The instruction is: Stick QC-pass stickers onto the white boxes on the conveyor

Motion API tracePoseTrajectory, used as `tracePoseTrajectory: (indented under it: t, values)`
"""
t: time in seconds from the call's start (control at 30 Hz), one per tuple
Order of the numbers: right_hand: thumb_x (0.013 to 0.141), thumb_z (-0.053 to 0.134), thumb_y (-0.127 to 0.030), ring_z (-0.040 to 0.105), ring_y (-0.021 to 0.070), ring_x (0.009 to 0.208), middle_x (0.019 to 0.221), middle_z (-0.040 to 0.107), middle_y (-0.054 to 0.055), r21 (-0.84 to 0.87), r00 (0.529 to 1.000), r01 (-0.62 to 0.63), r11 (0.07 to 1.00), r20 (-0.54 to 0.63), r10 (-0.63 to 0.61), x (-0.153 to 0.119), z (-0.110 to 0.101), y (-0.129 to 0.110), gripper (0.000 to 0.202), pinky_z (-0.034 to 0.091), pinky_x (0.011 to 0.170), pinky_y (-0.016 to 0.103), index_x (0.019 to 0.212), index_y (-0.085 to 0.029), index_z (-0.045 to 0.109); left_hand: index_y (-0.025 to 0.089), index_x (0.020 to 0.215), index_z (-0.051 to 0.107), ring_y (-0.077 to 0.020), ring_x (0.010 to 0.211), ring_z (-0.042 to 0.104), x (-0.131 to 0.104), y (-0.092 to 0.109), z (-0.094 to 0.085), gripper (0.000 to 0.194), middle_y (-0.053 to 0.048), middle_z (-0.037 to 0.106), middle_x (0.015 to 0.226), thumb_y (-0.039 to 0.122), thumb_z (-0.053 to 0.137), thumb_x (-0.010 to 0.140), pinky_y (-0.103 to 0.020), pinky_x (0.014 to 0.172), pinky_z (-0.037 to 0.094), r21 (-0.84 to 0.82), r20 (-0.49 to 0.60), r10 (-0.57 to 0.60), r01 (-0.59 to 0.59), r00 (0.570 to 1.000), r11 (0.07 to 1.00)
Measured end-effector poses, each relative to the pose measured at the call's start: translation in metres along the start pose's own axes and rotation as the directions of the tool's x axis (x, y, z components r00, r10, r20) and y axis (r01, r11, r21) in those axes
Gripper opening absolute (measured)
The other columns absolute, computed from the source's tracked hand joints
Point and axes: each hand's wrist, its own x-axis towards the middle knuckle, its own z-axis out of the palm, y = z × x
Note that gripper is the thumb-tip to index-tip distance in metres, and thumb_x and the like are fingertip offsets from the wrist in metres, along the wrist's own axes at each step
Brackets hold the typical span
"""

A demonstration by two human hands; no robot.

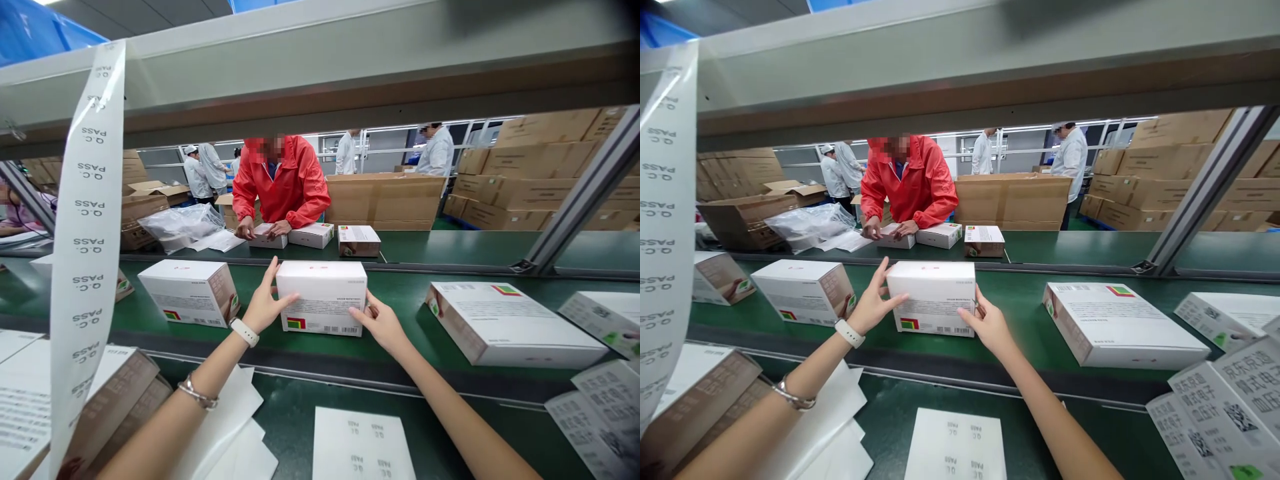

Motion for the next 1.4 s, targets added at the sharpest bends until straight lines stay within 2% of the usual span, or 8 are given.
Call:
tracePoseTrajectory:
  t: [0.17, 0.27, 0.33, 0.43, 0.67, 1.0, 1.23, 1.4]
  values:
    - [0.082, 0.039, -0.041, 0.036, 0.0114, 0.047, 0.052, 0.029, -0.008, -0.220, 0.997, 0.057, 0.974, 0.057, -0.046, -0.040, -0.013, -0.011, 0.050, 0.028, 0.048, 0.023, 0.125, -0.019, 0.026, 0.023, 0.119, 0.043, -0.0307, 0.122, 0.025, -0.005, 0.015, -0.006, 0.051, -0.009, 0.024, 0.137, 0.043, 0.057, 0.074, -0.047, 0.095, 0.028, 0.510, -0.028, 0.219, -0.174, 0.975, 0.842]
    - [0.086, 0.030, -0.036, 0.042, 0.0119, 0.049, 0.054, 0.039, -0.007, -0.392, 0.971, 0.143, 0.909, 0.232, -0.053, -0.071, -0.015, -0.023, 0.022, 0.028, 0.049, 0.023, 0.101, -0.022, 0.040, 0.018, 0.119, 0.043, -0.0296, 0.124, 0.021, -0.037, 0.038, 0.007, 0.048, -0.011, 0.023, 0.137, 0.042, 0.051, 0.079, -0.048, 0.098, 0.021, 0.616, 0.032, 0.329, -0.278, 0.944, 0.737]
    - [0.086, 0.033, -0.033, 0.046, 0.0121, 0.050, 0.055, 0.047, -0.006, -0.501, 0.933, 0.227, 0.835, 0.357, -0.040, -0.089, -0.014, -0.029, 0.014, 0.026, 0.049, 0.023, 0.086, -0.022, 0.042, 0.018, 0.125, 0.037, -0.0250, 0.123, 0.026, -0.072, 0.055, 0.024, 0.050, -0.009, 0.033, 0.133, 0.044, 0.043, 0.083, -0.046, 0.100, 0.020, 0.572, 0.271, 0.293, -0.399, 0.917, 0.717]
    - [0.082, 0.040, -0.029, 0.049, 0.0129, 0.052, 0.059, 0.054, -0.005, -0.606, 0.890, 0.343, 0.717, 0.455, -0.042, -0.105, -0.011, -0.031, 0.009, 0.023, 0.049, 0.023, 0.078, -0.022, 0.042, 0.017, 0.131, 0.027, -0.0250, 0.124, 0.024, -0.126, 0.069, 0.053, 0.059, -0.008, 0.032, 0.134, 0.053, 0.032, 0.084, -0.048, 0.100, 0.021, 0.487, 0.593, 0.166, -0.515, 0.788, 0.705]
    - [0.075, 0.046, -0.024, 0.050, 0.0124, 0.049, 0.059, 0.058, -0.004, -0.715, 0.874, 0.394, 0.577, 0.486, 0.006, -0.111, -0.007, -0.025, 0.006, 0.016, 0.046, 0.023, 0.071, -0.021, 0.043, 0.014, 0.133, 0.021, -0.0262, 0.125, 0.021, -0.168, 0.059, 0.075, 0.057, -0.011, 0.022, 0.137, 0.049, 0.023, 0.088, -0.051, 0.098, 0.021, 0.563, 0.611, 0.040, -0.469, 0.791, 0.680]
    - [0.073, 0.051, -0.032, 0.051, 0.0130, 0.050, 0.056, 0.058, -0.002, -0.709, 0.895, 0.374, 0.597, 0.446, -0.031, -0.112, 0.003, -0.021, 0.016, 0.017, 0.046, 0.023, 0.066, -0.019, 0.045, 0.015, 0.133, 0.020, -0.0258, 0.124, 0.023, -0.169, 0.053, 0.076, 0.060, -0.010, 0.023, 0.137, 0.051, 0.026, 0.086, -0.050, 0.098, 0.023, 0.570, 0.584, 0.089, -0.486, 0.807, 0.663]
    - [0.063, 0.062, -0.036, 0.039, 0.0072, 0.045, 0.050, 0.046, -0.005, -0.263, 0.854, 0.158, 0.952, 0.520, 0.001, -0.114, 0.004, -0.038, 0.026, 0.027, 0.045, 0.019, 0.060, -0.019, 0.043, 0.014, 0.134, 0.019, -0.0277, 0.122, 0.028, -0.172, 0.040, 0.079, 0.060, -0.011, 0.027, 0.135, 0.049, 0.030, 0.086, -0.048, 0.095, 0.029, 0.579, 0.587, 0.167, -0.555, 0.792, 0.596]
    - [0.065, 0.061, -0.038, 0.032, 0.0068, 0.047, 0.052, 0.037, -0.006, -0.056, 0.885, 0.001, 0.998, 0.465, 0.025, -0.091, -0.040, -0.052, 0.029, 0.026, 0.043, 0.019, 0.062, -0.019, 0.040, 0.015, 0.135, 0.015, -0.0315, 0.119, 0.032, -0.159, 0.042, 0.077, 0.065, -0.011, 0.028, 0.134, 0.051, 0.033, 0.084, -0.051, 0.091, 0.033, 0.568, 0.581, 0.195, -0.565, 0.790, 0.599]
